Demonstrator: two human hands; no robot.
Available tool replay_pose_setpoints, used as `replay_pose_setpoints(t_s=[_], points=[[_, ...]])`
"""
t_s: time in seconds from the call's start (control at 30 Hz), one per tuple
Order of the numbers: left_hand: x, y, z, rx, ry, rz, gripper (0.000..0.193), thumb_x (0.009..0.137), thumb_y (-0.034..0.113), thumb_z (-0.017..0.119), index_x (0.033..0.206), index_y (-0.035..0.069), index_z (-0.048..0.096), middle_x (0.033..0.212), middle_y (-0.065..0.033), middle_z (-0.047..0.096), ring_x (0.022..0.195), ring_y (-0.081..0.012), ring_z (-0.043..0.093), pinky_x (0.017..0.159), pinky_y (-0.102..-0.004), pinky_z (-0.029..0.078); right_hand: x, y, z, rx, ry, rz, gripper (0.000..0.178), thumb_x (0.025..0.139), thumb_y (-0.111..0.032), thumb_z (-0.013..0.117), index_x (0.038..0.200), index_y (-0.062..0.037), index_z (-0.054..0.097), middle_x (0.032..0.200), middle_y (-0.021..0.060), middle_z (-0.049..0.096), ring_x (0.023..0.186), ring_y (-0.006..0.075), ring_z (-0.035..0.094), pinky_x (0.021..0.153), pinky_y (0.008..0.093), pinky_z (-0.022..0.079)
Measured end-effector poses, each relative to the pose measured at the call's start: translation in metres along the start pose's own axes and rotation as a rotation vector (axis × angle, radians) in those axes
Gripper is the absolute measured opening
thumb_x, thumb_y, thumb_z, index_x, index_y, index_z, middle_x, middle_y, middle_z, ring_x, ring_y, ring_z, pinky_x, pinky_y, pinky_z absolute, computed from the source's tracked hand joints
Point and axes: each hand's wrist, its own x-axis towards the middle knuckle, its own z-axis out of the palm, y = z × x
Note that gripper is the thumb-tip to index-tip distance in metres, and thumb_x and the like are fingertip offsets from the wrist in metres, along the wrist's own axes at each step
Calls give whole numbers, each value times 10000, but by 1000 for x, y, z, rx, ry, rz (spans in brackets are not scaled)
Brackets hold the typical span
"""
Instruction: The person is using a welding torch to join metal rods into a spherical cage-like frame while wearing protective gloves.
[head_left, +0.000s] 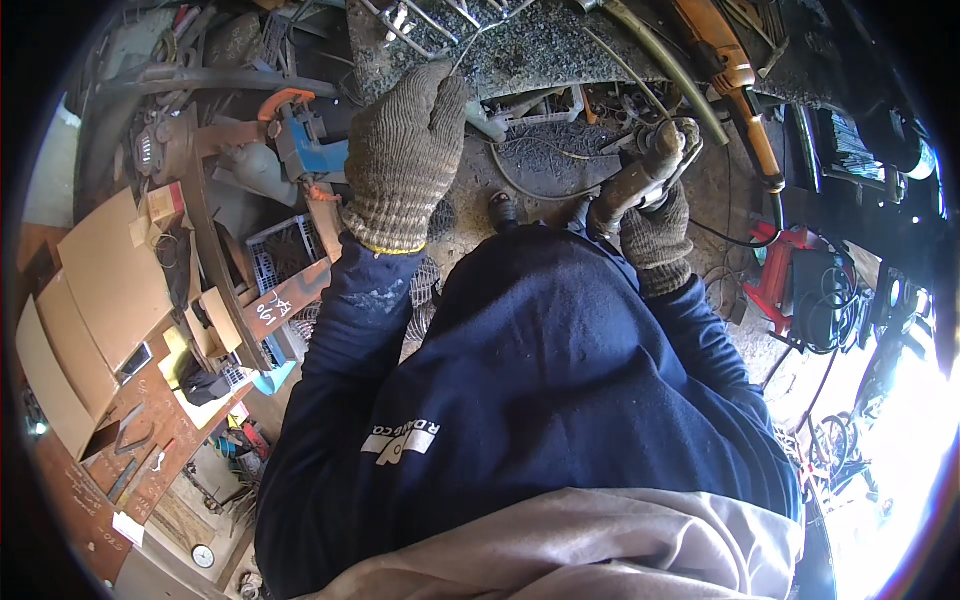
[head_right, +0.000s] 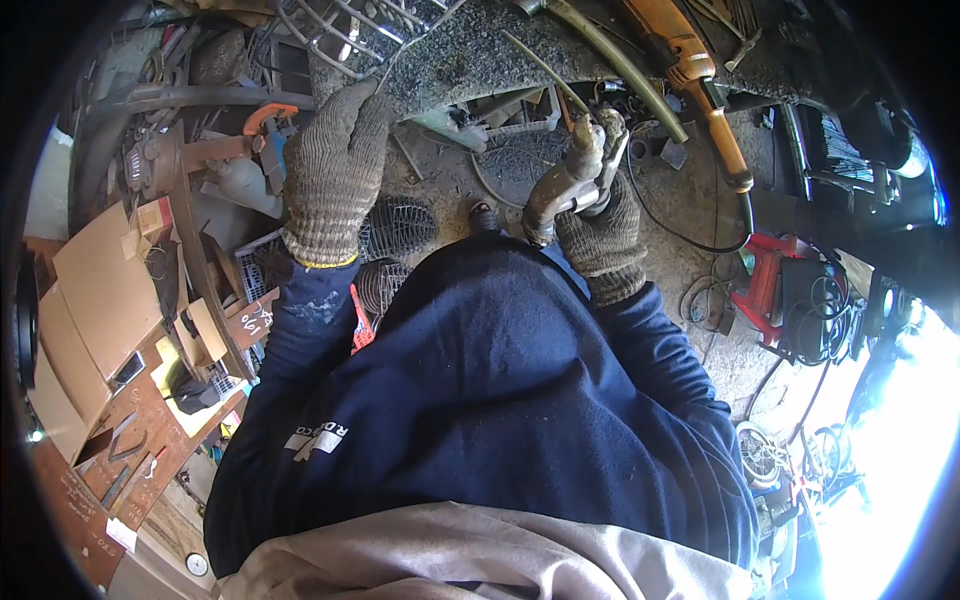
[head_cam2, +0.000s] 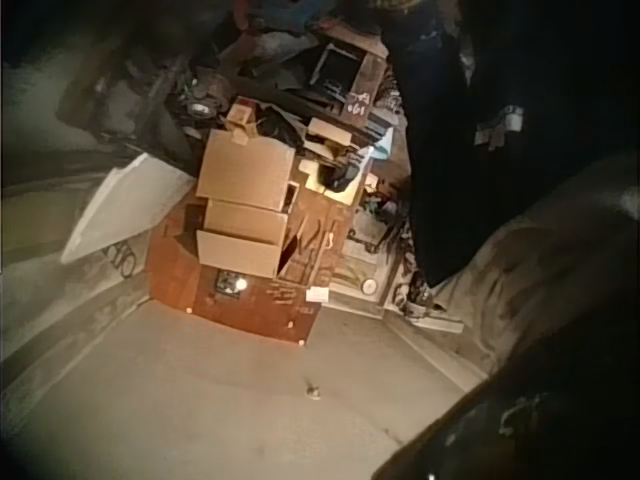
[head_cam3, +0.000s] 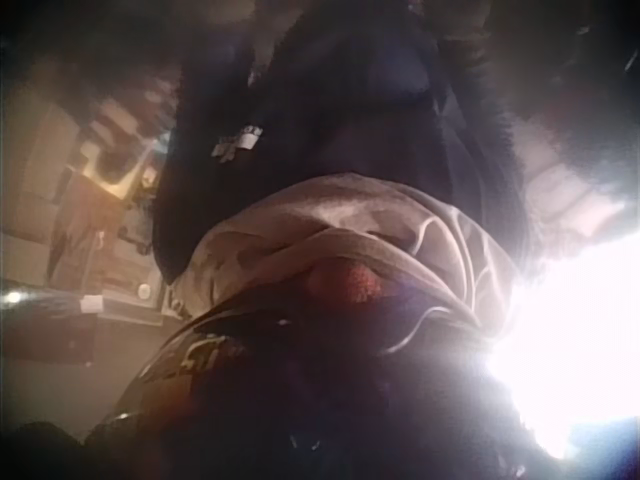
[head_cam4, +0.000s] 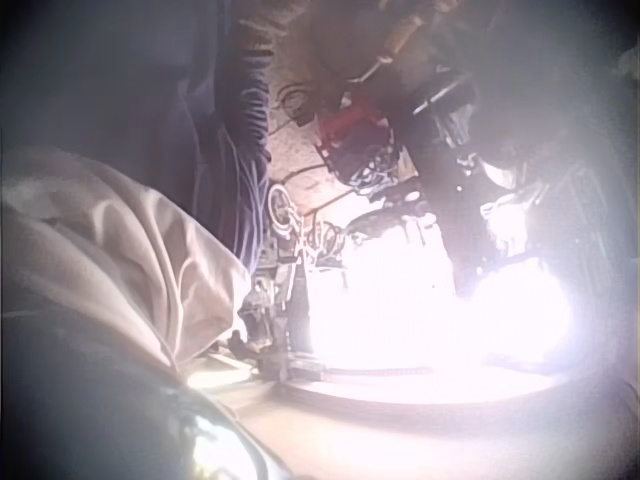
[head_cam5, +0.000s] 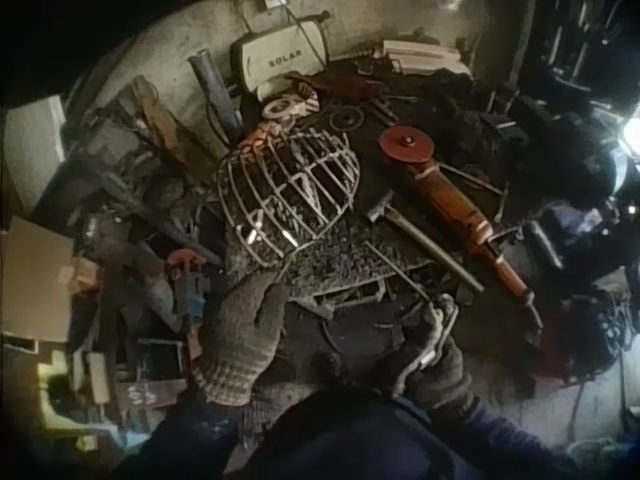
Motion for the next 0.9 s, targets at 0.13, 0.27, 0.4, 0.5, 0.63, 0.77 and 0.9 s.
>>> replay_pose_setpoints(t_s=[0.13,0.27,0.4,0.5,0.63,0.77,0.9], points=[[-1,-3,-2,99,-63,66,231,897,103,661,1115,27,658,1065,-146,703,940,-296,704,808,-356,557,1,-3,-2,-38,-53,-28,495,831,-137,759,1259,-41,529,1140,70,640,1042,185,634,911,339,508],[2,-4,0,-17,71,47,202,897,190,685,1038,46,675,922,-147,722,813,-326,712,703,-388,566,5,-2,-5,-169,-133,-24,483,817,-157,788,1227,-35,563,1114,55,642,1004,166,633,883,331,511],[0,-7,-1,39,48,71,191,909,184,668,1030,37,671,919,-152,717,824,-325,710,710,-384,563,18,-6,5,-250,-106,-160,537,800,-182,799,1264,-44,565,1069,40,651,991,147,629,893,319,508],[0,-3,-4,1,46,17,179,913,179,662,1024,39,670,915,-154,714,823,-325,708,709,-381,560,21,-15,11,13,-187,-47,545,796,-178,801,1267,-44,562,1083,37,646,1013,147,624,905,315,503],[-1,-4,-2,41,54,47,176,914,174,659,1030,42,668,917,-154,712,829,-330,705,708,-384,557,27,-13,15,-37,-208,-86,530,779,-205,826,1223,-51,580,1080,59,670,994,175,658,908,323,520],[-6,-6,-1,128,-1,103,212,853,114,662,1048,31,663,999,-151,685,885,-326,695,730,-390,565,23,-2,20,275,-217,-7,593,798,-155,805,1305,-54,516,1119,45,631,1025,162,623,907,321,512],[-8,-9,1,219,-48,189,338,725,0,681,1062,8,661,1149,-143,638,972,-300,680,760,-379,580,26,-14,24,308,-221,-58,457,879,-132,739,1287,-61,546,1121,42,642,1029,160,634,901,309,521]])
